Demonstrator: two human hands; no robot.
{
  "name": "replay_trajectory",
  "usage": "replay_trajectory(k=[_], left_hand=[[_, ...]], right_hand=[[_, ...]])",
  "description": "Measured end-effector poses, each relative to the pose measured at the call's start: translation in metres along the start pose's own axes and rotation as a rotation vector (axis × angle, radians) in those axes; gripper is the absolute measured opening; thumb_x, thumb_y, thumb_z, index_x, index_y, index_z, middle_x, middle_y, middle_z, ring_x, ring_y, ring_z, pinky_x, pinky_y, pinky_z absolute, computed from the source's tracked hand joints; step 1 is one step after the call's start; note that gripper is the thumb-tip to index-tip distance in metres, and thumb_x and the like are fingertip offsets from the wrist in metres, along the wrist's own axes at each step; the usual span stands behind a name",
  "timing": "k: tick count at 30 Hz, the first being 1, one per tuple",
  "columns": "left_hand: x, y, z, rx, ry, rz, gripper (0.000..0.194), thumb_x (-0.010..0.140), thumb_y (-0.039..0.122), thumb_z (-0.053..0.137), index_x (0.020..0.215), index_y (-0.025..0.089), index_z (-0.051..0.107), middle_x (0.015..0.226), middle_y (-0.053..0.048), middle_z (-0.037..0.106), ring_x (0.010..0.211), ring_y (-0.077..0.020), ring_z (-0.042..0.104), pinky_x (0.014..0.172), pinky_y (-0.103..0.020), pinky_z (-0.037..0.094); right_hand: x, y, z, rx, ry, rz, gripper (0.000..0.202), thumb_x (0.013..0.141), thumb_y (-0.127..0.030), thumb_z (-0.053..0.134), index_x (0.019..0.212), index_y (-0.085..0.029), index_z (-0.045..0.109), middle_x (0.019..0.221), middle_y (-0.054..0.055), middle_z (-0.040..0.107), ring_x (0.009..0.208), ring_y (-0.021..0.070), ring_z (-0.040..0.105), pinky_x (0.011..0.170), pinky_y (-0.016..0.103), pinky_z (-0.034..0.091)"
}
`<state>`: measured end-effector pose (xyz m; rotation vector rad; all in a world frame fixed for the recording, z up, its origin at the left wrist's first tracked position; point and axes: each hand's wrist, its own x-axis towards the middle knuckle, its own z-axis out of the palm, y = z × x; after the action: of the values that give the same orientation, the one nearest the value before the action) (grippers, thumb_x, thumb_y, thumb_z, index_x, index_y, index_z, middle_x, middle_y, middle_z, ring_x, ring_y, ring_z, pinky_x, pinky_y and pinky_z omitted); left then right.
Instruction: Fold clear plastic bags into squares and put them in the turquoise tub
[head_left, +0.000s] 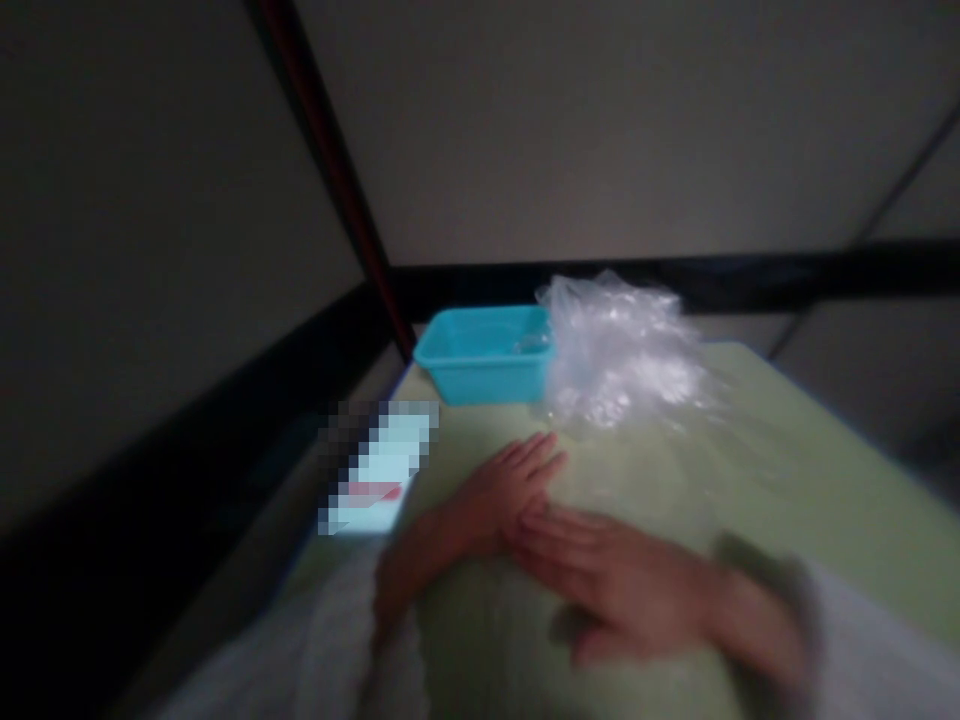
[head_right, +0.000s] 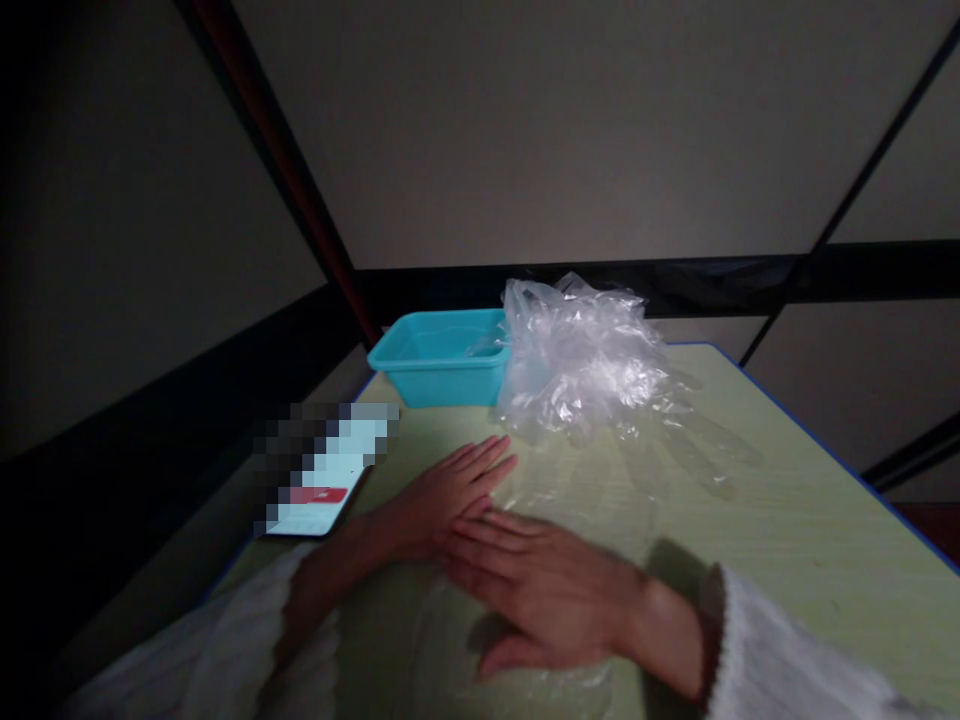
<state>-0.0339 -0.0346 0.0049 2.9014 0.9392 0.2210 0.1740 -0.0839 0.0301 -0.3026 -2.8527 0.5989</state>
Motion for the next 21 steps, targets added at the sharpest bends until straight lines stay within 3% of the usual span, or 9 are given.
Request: replay_trajectory(k=[8, 13, 17, 21], left_hand=[[0.001, 0.005, -0.008, 0.040, -0.012, -0.039, 0.047, 0.094, 0.023, 0.032, 0.141, 0.016, 0.031, 0.151, -0.010, 0.027, 0.141, -0.0219, 0.018, 0.114, -0.040, 0.018], [0.002, 0.008, -0.011, 0.024, -0.039, -0.071, 0.047, 0.095, 0.025, 0.033, 0.141, 0.015, 0.031, 0.151, -0.010, 0.026, 0.141, -0.0231, 0.018, 0.114, -0.042, 0.018], [0.001, 0.007, -0.010, 0.016, -0.032, -0.060, 0.048, 0.095, 0.025, 0.033, 0.142, 0.016, 0.029, 0.152, -0.010, 0.024, 0.141, -0.0222, 0.016, 0.115, -0.041, 0.017], [-0.001, 0.004, -0.006, 0.014, 0.001, -0.048, 0.049, 0.095, 0.027, 0.033, 0.143, 0.018, 0.027, 0.152, -0.009, 0.024, 0.141, -0.0221, 0.017, 0.114, -0.042, 0.019]], right_hand=[[-0.002, -0.019, 0.008, 0.185, -0.065, -0.006, 0.075, 0.089, -0.037, 0.054, 0.148, -0.014, 0.015, 0.151, 0.013, 0.022, 0.140, 0.0239, 0.018, 0.115, 0.041, 0.014], [-0.002, -0.029, 0.010, 0.187, -0.080, 0.040, 0.056, 0.096, -0.026, 0.042, 0.147, -0.017, 0.022, 0.149, 0.009, 0.028, 0.139, 0.0201, 0.022, 0.115, 0.038, 0.017], [-0.005, -0.033, 0.017, 0.202, -0.061, -0.039, 0.053, 0.097, -0.025, 0.039, 0.147, -0.019, 0.022, 0.147, 0.005, 0.031, 0.137, 0.0178, 0.024, 0.116, 0.035, 0.019], [-0.007, -0.035, 0.018, 0.240, -0.052, -0.124, 0.055, 0.097, -0.030, 0.038, 0.148, -0.028, 0.015, 0.145, -0.004, 0.033, 0.135, 0.0104, 0.026, 0.114, 0.023, 0.020]])
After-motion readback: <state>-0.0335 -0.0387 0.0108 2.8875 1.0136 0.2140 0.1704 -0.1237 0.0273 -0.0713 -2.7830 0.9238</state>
